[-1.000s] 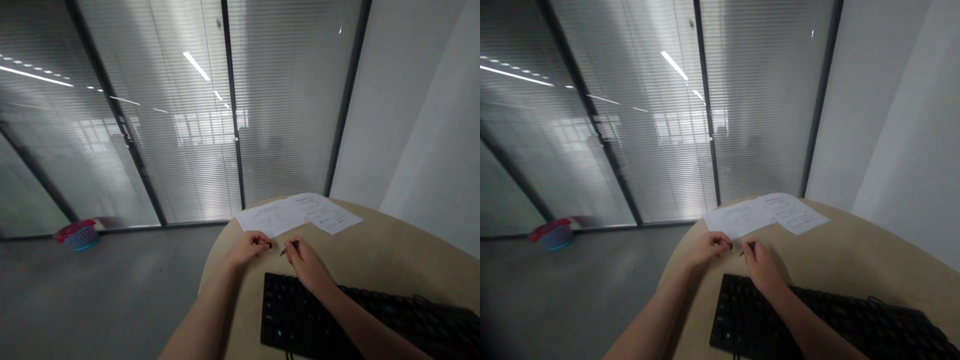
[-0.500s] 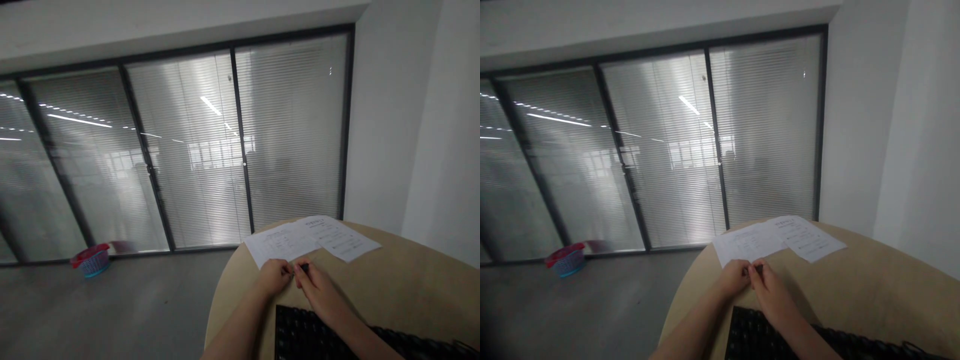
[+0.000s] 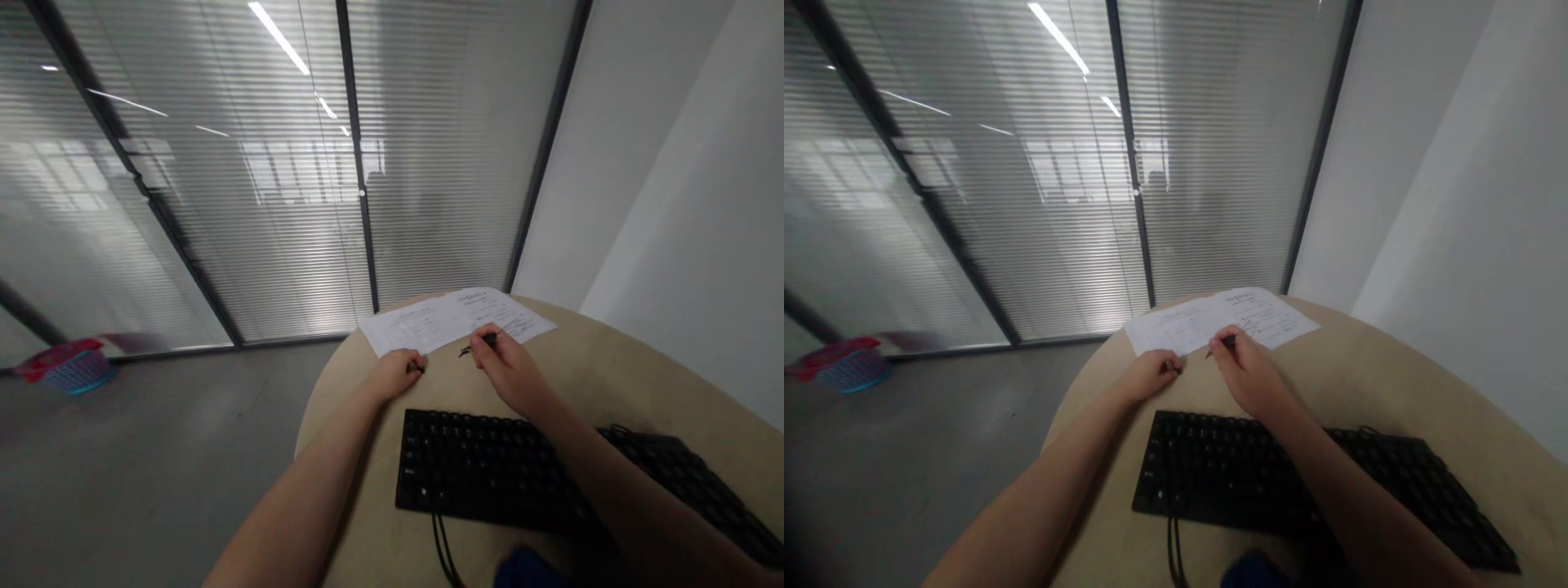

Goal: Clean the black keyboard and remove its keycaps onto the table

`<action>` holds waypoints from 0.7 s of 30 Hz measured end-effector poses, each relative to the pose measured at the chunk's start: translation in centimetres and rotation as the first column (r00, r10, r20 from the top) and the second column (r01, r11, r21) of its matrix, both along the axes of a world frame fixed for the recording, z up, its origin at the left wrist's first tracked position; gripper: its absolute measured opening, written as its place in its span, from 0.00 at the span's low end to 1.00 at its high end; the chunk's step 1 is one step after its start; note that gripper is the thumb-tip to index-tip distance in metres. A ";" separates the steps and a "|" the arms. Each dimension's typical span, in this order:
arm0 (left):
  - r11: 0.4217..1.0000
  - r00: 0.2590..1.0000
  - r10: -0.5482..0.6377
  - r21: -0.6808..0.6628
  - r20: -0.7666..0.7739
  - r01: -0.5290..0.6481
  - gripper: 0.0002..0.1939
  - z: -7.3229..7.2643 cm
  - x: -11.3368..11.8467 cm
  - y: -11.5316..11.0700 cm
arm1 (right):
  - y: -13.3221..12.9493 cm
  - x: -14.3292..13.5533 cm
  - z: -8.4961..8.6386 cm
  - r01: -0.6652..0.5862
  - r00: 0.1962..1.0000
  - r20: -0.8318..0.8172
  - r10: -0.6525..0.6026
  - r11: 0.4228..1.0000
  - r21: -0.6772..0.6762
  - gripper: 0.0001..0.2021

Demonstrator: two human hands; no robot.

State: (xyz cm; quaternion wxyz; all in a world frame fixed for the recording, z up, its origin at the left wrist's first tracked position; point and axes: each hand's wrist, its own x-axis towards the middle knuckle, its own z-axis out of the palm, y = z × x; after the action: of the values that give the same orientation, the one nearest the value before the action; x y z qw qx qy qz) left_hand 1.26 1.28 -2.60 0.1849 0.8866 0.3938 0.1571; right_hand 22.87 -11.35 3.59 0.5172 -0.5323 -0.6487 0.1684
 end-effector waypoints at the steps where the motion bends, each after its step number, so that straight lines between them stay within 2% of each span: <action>1: 1.000 1.000 0.004 0.004 0.001 -0.004 0.11 0.1 0.0 0.0 | 0.1 0.0 -0.1 0.004 1.000 0.001 -0.004 1.000 0.019 0.11; 4: 1.000 0.999 0.013 0.021 0.032 -0.014 0.13 0.1 0.0 -0.1 | 0.3 -0.1 -0.6 -0.036 0.999 -0.001 0.036 0.999 0.011 0.11; 7: 0.998 0.997 0.024 0.052 0.075 -0.028 0.15 0.3 0.1 -0.3 | 0.7 -0.2 -1.8 -0.138 0.990 -0.052 0.134 0.985 -0.102 0.13; 9: 0.998 0.996 0.028 0.056 0.089 -0.033 0.14 0.7 0.1 -0.5 | 0.9 -0.4 -2.9 -0.228 0.969 -0.140 0.203 0.954 -0.196 0.15; 11: 1.000 0.996 -0.014 -0.008 0.091 0.015 0.11 1.3 -0.1 -0.9 | 0.8 -0.7 -4.0 -0.305 0.944 -0.215 0.251 0.912 -0.274 0.16; 12: 0.993 0.993 -0.070 -0.084 0.094 0.078 0.10 1.5 -0.2 -1.1 | 0.7 -1.0 -4.4 -0.331 0.936 -0.228 0.269 0.893 -0.303 0.17; 14: 0.928 0.968 -0.224 -0.279 0.117 0.248 0.08 2.0 -0.4 -1.5 | 0.4 -1.6 -5.1 -0.364 0.928 -0.218 0.303 0.865 -0.346 0.17; 16: 0.816 0.928 -0.339 -0.442 0.156 0.372 0.08 2.2 -0.6 -1.7 | 0.2 -2.1 -5.5 -0.386 0.921 -0.206 0.331 0.843 -0.374 0.16; 18: 0.744 0.912 -0.373 -0.531 0.173 0.405 0.07 2.2 -0.7 -1.8 | 0.1 -2.3 -5.9 -0.402 0.915 -0.203 0.349 0.829 -0.389 0.15; 21: 0.702 0.907 -0.383 -0.582 0.176 0.410 0.07 2.0 -0.6 -1.7 | 0.1 -2.3 -6.1 -0.387 0.922 -0.161 0.352 0.836 -0.389 0.13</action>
State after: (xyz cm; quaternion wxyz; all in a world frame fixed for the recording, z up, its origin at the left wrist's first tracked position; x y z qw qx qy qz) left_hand 0.61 -0.45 -0.64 0.4965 0.8400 0.2190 -0.0026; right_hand 20.53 -11.23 -2.55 0.3770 -0.4866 -0.6667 0.4202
